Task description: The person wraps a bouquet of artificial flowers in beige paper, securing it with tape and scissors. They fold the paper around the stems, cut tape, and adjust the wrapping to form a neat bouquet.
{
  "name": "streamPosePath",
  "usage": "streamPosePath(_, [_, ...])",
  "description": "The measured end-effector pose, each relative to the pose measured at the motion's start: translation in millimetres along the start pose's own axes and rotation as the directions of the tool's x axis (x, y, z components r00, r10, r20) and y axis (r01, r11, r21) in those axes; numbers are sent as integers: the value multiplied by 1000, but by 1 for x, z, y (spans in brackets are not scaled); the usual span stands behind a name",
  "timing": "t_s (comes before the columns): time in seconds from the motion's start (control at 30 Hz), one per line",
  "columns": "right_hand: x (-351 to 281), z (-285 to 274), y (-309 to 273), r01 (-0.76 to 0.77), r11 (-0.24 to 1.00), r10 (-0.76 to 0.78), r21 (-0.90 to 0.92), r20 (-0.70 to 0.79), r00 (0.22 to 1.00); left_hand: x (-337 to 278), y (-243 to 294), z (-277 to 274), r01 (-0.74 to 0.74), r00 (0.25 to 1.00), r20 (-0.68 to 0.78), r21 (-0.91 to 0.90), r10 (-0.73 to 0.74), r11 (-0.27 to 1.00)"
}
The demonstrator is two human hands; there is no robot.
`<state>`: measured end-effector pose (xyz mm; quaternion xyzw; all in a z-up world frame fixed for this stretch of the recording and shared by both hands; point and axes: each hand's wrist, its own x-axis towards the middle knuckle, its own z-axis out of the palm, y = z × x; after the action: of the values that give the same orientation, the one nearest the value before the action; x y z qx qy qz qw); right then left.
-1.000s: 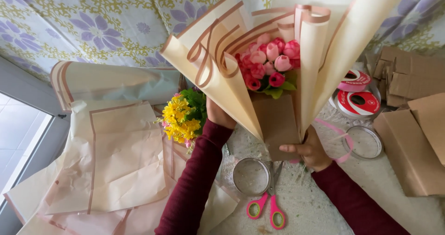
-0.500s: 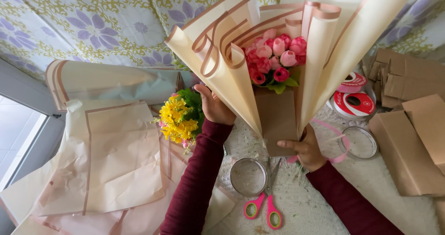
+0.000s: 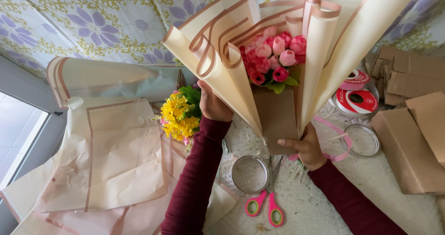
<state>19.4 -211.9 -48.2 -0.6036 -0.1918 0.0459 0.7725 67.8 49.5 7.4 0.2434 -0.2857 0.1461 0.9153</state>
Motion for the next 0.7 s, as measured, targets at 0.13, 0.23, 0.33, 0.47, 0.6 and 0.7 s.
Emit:
streamPosePath(0.13, [1, -12, 15, -56, 998, 56, 2, -41, 998, 11, 12, 53, 21, 998, -69, 168, -9, 985])
streamPosePath(0.23, [1, -14, 9, -134, 990, 137, 42, -91, 986, 16, 16, 57, 80, 985, -172, 320, -25, 944])
streamPosePath(0.33, [3, -6, -6, -186, 978, 197, 89, -125, 972, 15, 16, 48, 141, 971, -236, 407, -46, 902])
streamPosePath(0.47, [6, 1, -21, -254, 959, 272, 126, -157, 949, 15, 16, 48, 175, 963, -262, 434, -62, 884])
streamPosePath(0.6, [8, 6, -41, -334, 934, 353, 124, -195, 915, 15, 17, 46, 226, 940, -335, 481, -60, 847])
streamPosePath(0.7, [10, 16, -66, -446, 889, 457, 102, -246, 855, 16, 18, 48, 235, 932, -360, 490, -50, 839])
